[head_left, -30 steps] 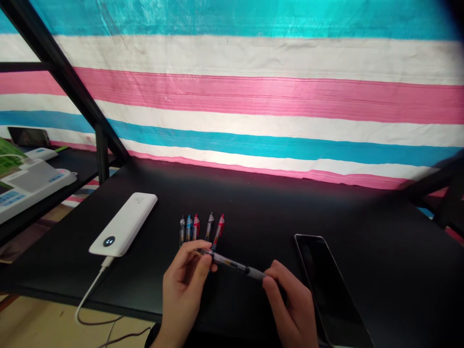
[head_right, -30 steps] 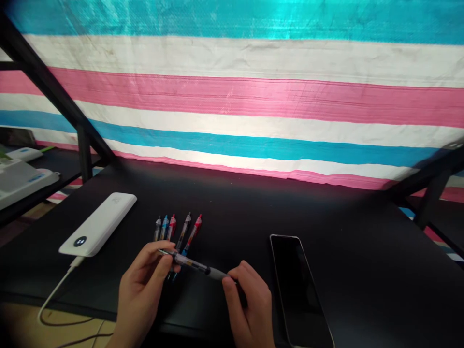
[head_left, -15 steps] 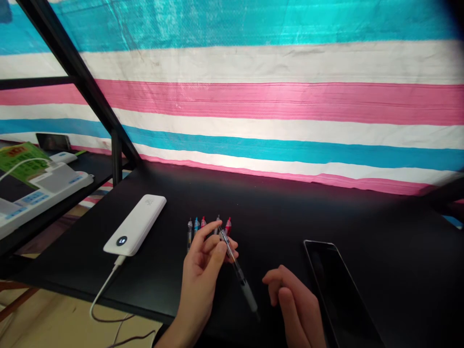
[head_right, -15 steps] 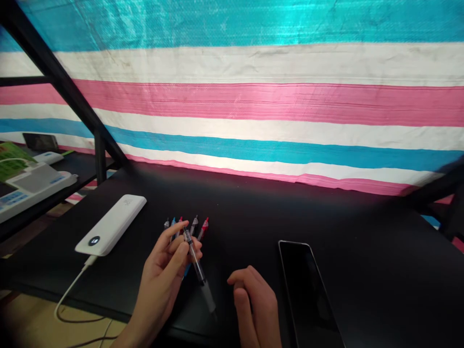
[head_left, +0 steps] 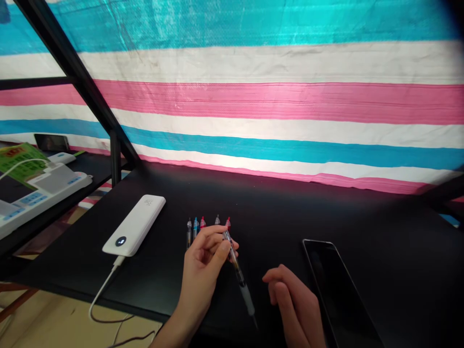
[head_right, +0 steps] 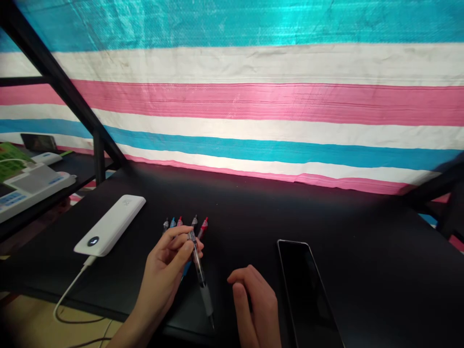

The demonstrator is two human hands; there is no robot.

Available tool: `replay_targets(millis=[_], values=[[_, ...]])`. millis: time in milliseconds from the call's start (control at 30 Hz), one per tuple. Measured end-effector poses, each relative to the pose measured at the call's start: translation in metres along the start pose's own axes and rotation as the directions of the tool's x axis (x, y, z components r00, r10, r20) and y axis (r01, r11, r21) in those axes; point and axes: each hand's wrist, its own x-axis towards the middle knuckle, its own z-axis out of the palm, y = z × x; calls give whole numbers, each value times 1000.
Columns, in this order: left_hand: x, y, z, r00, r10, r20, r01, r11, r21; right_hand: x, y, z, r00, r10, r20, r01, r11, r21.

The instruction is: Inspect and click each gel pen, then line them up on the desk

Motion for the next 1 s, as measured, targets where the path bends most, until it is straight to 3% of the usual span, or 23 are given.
replay_targets(millis=[433, 567, 767, 1000], values=[[12, 8, -6, 999, 1, -33, -1, 1000, 2, -3, 1, 2, 1000, 1, -21, -1, 1000, -25], [19, 19, -10, 999, -13, -34, 13, 1000, -5, -4, 7, 0, 1000, -12, -24, 11, 999, -41], [39, 46, -17, 997, 62, -37, -62, 998, -15, -5, 8, 0, 998, -47, -33, 45, 998, -38], [57, 63, -11, 993, 118, 7, -118, 992, 50, -5, 14, 0, 994, -100, -45, 96, 992, -76]])
